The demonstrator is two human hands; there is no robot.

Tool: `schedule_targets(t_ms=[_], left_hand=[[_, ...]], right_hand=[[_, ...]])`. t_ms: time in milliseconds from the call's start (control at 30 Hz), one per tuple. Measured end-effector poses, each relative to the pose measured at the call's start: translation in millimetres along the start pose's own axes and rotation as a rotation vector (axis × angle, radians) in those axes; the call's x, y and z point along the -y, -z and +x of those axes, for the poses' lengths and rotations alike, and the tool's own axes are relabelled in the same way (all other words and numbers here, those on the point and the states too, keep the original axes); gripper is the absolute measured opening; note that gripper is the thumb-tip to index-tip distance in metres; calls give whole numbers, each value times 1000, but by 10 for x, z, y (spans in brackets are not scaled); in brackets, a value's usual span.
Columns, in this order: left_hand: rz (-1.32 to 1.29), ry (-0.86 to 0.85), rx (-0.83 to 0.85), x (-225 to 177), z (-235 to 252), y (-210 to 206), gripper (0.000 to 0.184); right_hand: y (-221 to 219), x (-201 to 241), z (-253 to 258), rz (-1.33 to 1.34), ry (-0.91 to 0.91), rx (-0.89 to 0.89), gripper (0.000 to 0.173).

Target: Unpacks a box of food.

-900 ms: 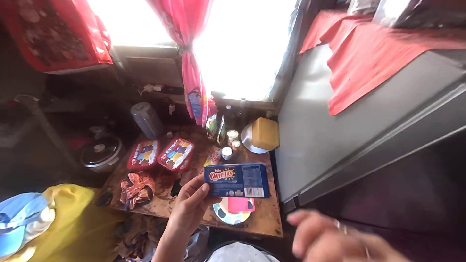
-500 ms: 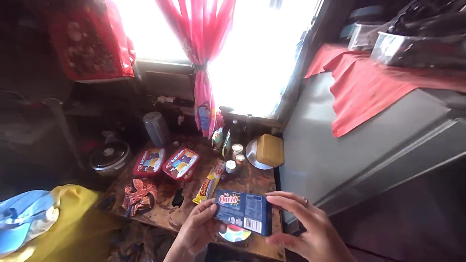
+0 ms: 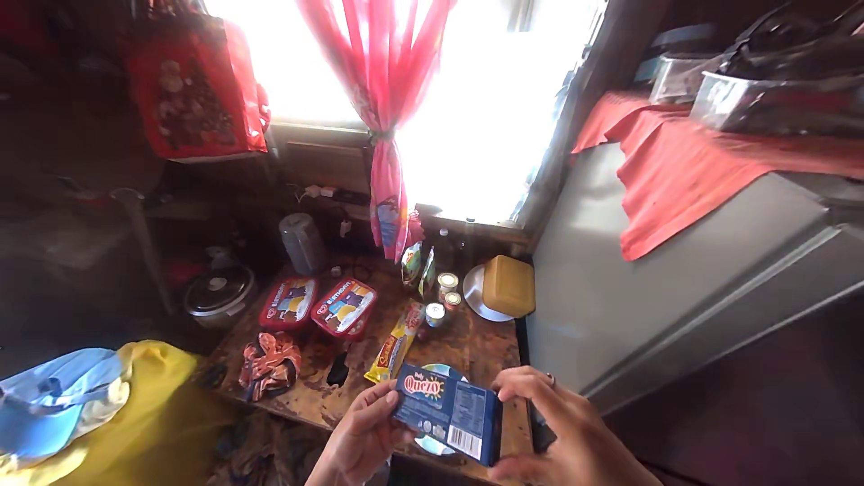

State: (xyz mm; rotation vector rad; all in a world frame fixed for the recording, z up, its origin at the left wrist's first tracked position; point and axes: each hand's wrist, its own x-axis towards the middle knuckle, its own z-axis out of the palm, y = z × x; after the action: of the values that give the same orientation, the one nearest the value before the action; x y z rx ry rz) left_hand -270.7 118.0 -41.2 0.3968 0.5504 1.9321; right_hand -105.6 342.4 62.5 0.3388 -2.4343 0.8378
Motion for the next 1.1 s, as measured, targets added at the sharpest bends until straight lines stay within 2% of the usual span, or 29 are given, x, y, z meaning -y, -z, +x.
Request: schedule_targets(t_ms=[200, 333, 433, 500, 733, 867, 1000, 1100], left_hand=[[37, 25, -35, 2, -64, -39, 26], [19, 14, -118, 14, -58, -77, 23], [2, 19, -149, 42, -55, -73, 22], [-8, 10, -141, 59, -55, -56, 22], [-44, 12, -68, 124, -11, 45, 23], [-60, 51, -143, 138, -34, -3, 23], [29, 64, -190, 131, -6, 14, 25], [236, 25, -75, 132, -12, 10, 54]], right_hand=[[-30, -56, 30, 177, -23, 131, 58], [-103, -143, 0, 243, -16, 19, 52], [-124, -173, -40, 289, -50, -47, 65], [-137, -165, -71, 220, -42, -80, 64], [-186, -117, -144, 110, 11, -155, 47], [-157, -91, -148, 169, 41, -93, 21], [-186, -86, -157, 191, 7, -68, 18], [-235, -146, -173, 200, -5, -67, 21]])
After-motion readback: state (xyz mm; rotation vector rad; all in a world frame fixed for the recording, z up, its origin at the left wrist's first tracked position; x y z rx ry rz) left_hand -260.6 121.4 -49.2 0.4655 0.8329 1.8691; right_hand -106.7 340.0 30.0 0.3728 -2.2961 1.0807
